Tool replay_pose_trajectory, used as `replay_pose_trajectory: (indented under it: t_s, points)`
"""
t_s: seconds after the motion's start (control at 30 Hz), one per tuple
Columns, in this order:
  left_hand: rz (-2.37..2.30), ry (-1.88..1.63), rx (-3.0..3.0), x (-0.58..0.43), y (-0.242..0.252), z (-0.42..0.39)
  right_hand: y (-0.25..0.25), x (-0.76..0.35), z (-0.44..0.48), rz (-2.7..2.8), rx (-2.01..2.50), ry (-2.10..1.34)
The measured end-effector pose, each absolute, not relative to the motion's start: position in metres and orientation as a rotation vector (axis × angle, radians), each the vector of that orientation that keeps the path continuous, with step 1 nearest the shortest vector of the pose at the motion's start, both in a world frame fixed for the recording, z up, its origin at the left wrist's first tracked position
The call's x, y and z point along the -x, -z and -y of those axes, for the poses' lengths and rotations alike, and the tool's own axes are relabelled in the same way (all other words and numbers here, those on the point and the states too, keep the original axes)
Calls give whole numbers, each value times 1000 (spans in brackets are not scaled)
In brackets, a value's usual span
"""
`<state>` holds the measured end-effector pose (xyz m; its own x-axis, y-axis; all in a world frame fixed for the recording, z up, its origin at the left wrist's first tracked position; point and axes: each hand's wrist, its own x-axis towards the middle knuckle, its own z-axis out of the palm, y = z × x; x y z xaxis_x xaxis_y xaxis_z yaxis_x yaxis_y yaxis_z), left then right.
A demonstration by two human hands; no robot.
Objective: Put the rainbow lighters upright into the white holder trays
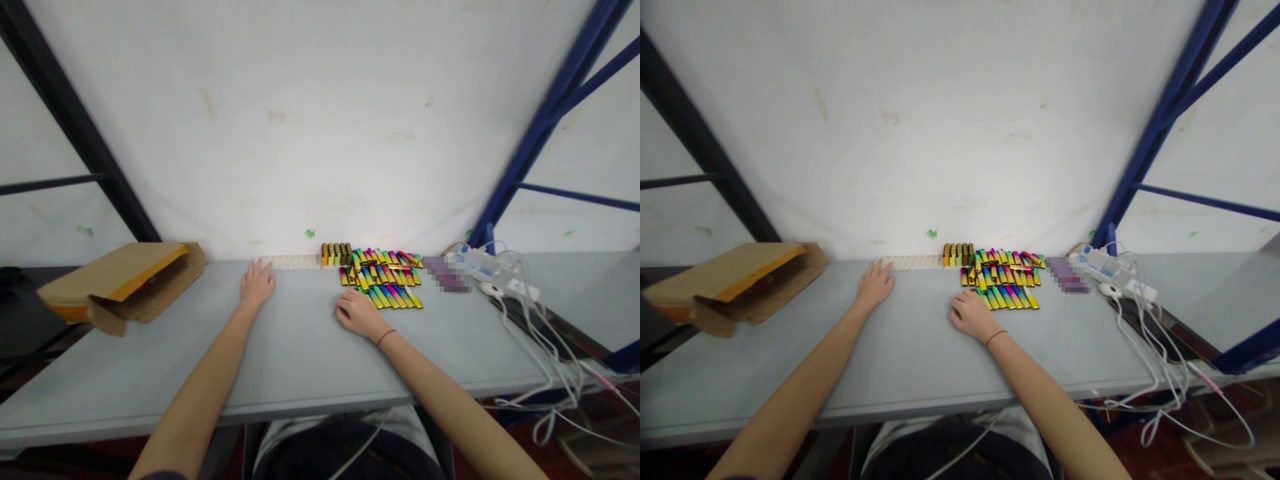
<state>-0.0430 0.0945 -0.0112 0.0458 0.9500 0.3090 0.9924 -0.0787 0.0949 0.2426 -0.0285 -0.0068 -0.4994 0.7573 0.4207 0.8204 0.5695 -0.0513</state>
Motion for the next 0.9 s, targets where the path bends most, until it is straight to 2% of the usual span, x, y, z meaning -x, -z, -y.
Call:
replay_pose_trajectory:
  t_s: [0.1, 0.2, 0.3, 0.4, 0.5, 0.57, 0.77, 0.9]
  points:
    - [2189, 343, 2171, 44, 7, -92, 1, -254, 25, 2227, 1404, 212]
    - [2148, 347, 2132, 44, -1, -84, -6, -276, 22, 1968, 1598, 301]
    - [2170, 325, 2072, 50, -13, -74, -9, -290, 23, 1953, 1694, 424]
    - [2309, 276, 2062, 64, -21, -68, -6, -287, 26, 2013, 1742, 403]
    - [2252, 359, 2027, 77, -19, -69, -1, -272, 28, 2061, 1789, 368]
    - [2193, 398, 2043, 82, -12, -73, 2, -263, 29, 2112, 1778, 369]
    - [2229, 200, 2306, 78, 3, -83, 5, -251, 32, 2296, 1662, 363]
    - [2045, 211, 2478, 65, -1, -79, 7, -254, 31, 2324, 1515, 224]
